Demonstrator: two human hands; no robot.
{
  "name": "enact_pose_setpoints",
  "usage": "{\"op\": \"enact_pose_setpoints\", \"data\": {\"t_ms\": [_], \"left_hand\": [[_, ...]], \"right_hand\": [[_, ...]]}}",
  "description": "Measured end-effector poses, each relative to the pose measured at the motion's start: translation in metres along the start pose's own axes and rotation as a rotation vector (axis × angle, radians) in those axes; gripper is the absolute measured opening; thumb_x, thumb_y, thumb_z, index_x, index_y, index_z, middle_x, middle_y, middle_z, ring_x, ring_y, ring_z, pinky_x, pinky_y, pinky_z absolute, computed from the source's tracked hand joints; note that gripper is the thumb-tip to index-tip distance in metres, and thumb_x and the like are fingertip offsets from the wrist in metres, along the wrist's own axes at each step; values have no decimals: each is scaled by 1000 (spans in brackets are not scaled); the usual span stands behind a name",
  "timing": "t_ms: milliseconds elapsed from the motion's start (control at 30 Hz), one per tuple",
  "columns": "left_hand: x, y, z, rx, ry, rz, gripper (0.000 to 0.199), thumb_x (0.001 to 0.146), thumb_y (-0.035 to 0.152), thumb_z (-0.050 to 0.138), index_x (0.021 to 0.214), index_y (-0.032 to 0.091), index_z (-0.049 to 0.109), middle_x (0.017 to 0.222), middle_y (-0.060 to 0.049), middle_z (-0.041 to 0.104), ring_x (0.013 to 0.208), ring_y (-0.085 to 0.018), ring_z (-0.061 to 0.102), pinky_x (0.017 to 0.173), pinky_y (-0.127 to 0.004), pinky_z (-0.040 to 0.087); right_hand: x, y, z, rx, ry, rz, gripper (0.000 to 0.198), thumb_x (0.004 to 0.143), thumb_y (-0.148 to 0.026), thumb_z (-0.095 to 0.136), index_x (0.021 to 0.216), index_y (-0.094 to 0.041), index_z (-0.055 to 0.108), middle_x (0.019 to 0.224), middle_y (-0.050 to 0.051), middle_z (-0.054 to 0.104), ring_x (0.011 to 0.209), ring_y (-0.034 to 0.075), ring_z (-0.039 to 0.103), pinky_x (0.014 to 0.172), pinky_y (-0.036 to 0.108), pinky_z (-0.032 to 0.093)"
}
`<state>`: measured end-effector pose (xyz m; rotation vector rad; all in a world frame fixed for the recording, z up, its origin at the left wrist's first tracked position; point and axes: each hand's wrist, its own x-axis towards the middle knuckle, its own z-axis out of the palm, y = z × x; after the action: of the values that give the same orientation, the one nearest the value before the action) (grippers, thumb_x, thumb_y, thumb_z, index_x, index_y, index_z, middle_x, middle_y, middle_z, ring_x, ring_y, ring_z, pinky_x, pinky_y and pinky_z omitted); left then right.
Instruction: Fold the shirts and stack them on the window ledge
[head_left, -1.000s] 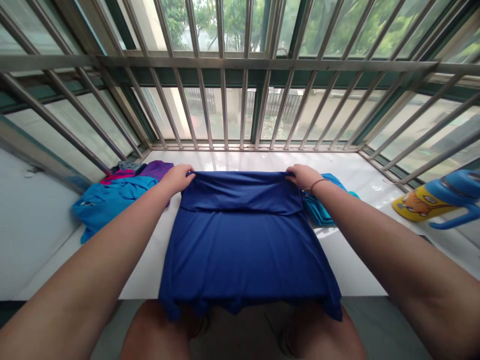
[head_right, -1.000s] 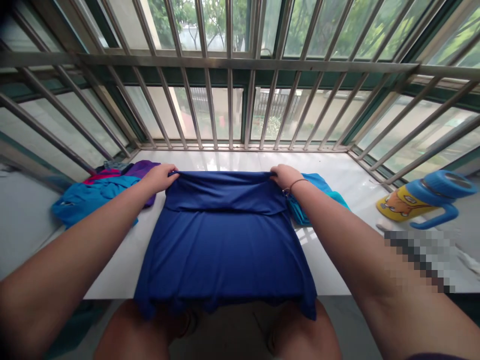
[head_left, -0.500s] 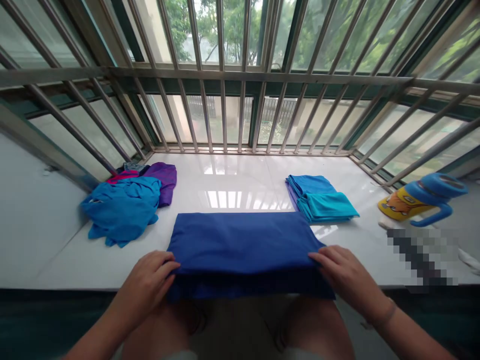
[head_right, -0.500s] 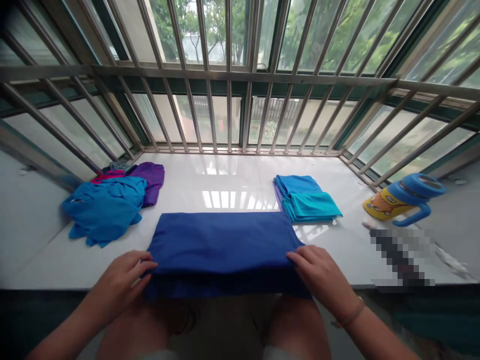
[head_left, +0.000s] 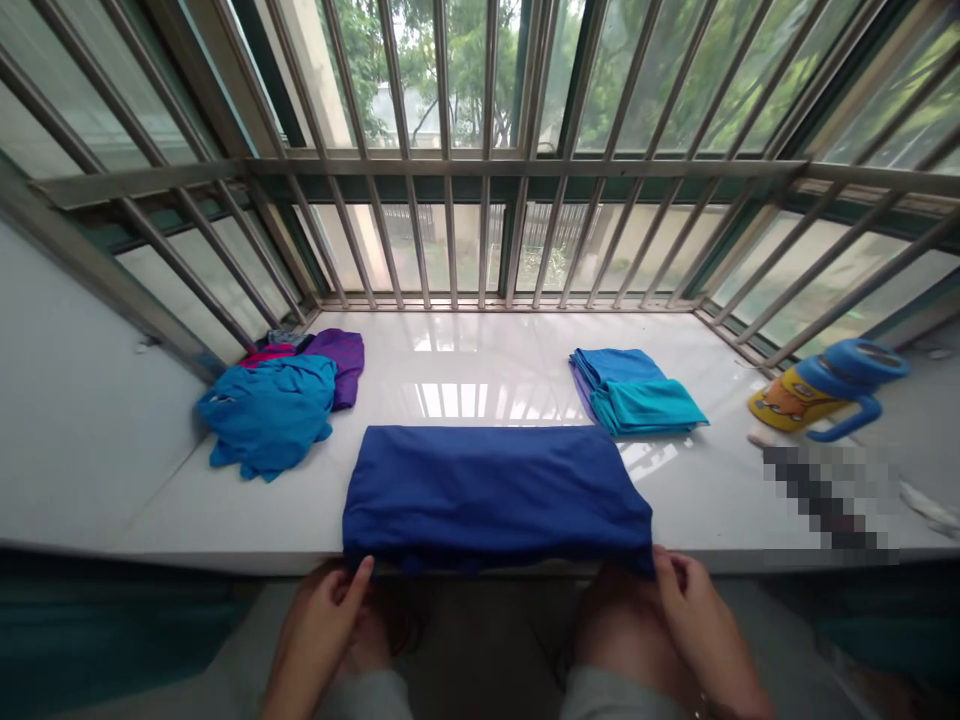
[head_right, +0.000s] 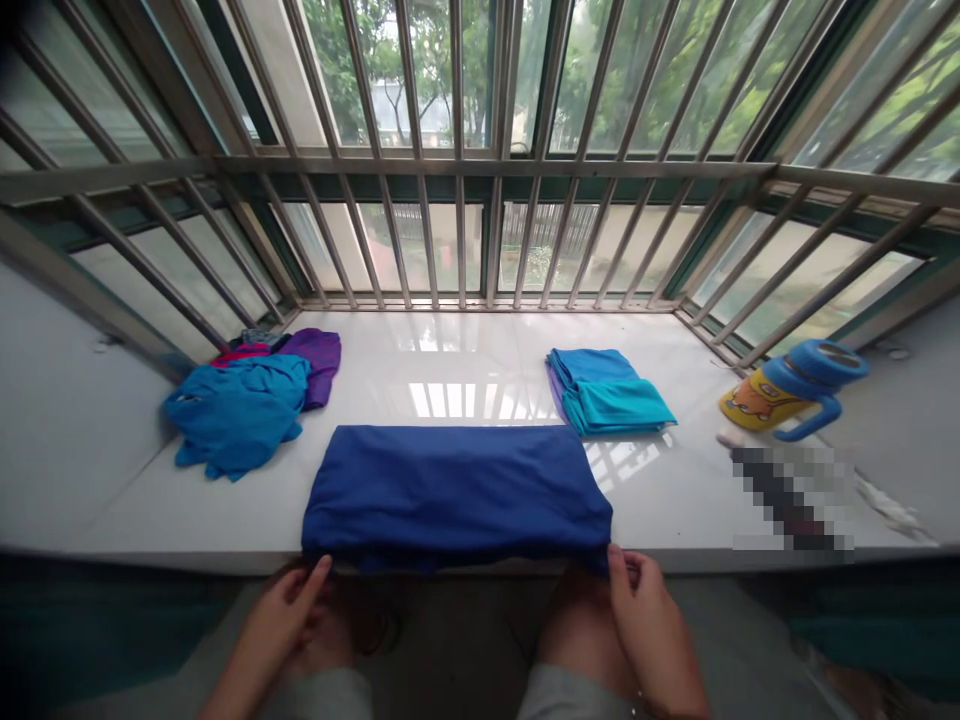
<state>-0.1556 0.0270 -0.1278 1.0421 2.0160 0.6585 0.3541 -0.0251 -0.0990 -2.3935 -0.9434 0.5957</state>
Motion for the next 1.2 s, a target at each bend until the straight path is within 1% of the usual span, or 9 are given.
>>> {"op": "enact_pose_setpoints", "data": {"t_ms": [133, 233, 333, 433, 600, 767, 900, 1067, 1200], "left_hand": [[1, 13, 11, -516, -206, -260, 49, 97, 69, 65, 111, 22, 73, 116, -16, 84, 95, -30, 85, 67, -34, 67], [2, 32, 7, -679, -179, -370, 45, 95, 58, 78, 114, 18, 72, 102, -14, 84, 77, -24, 82, 62, -30, 65], [2, 44, -1, -718, -144, -412, 34, 89, 45, 88, 99, 17, 72, 78, -7, 78, 61, -21, 76, 60, -30, 63], [1, 43, -11, -667, -110, -320, 32, 80, 42, 93, 89, 19, 72, 71, -3, 74, 60, -20, 73, 61, -30, 63], [5, 32, -27, -536, -66, -114, 54, 67, 64, 93, 100, 23, 80, 94, -4, 83, 73, -24, 77, 66, -33, 64], [17, 36, -28, -397, 14, 32, 77, 58, 87, 86, 97, 22, 70, 73, -2, 78, 70, -26, 75, 63, -32, 58], [22, 38, -19, -361, 134, 117, 84, 55, 89, 87, 103, 25, 62, 72, -1, 77, 67, -26, 74, 62, -33, 57], [21, 33, -16, -491, 26, 120, 80, 57, 82, 91, 105, 25, 61, 74, 0, 75, 72, -25, 77, 68, -33, 62], [15, 28, -21, -403, 28, 187, 73, 66, 77, 88, 113, 24, 69, 82, -1, 75, 70, -23, 74, 66, -32, 60]], "right_hand": [[4, -11, 7, 112, -47, 92, 65, 86, -87, 50, 97, -25, 65, 90, 14, 80, 91, 35, 79, 83, 43, 60], [4, -17, 13, 226, -101, 114, 63, 82, -88, 57, 83, -25, 65, 72, 8, 73, 76, 33, 76, 69, 40, 58], [-2, -19, 18, 398, -175, 117, 58, 82, -83, 59, 81, -26, 67, 72, 6, 75, 74, 31, 75, 66, 38, 59], [-3, -18, 18, 494, -192, 117, 52, 80, -76, 61, 87, -26, 70, 80, 6, 79, 80, 32, 77, 70, 38, 62], [10, -16, 10, 437, -144, 42, 55, 75, -80, 63, 82, -26, 70, 77, 7, 79, 84, 36, 77, 71, 41, 63], [21, -22, 13, 296, -14, 121, 65, 67, -82, 72, 94, -23, 68, 75, 9, 78, 73, 34, 76, 66, 41, 59], [25, -36, 14, 143, 57, 66, 64, 63, -81, 70, 94, -25, 66, 90, 15, 82, 87, 39, 79, 74, 45, 57], [16, -74, 9, 210, 151, -16, 58, 75, -74, 62, 104, -24, 65, 97, 14, 81, 84, 36, 76, 72, 44, 55], [-4, -139, 14, 246, 316, -211, 54, 86, -70, 62, 113, -23, 66, 108, 15, 79, 93, 35, 73, 79, 44, 55]]}}
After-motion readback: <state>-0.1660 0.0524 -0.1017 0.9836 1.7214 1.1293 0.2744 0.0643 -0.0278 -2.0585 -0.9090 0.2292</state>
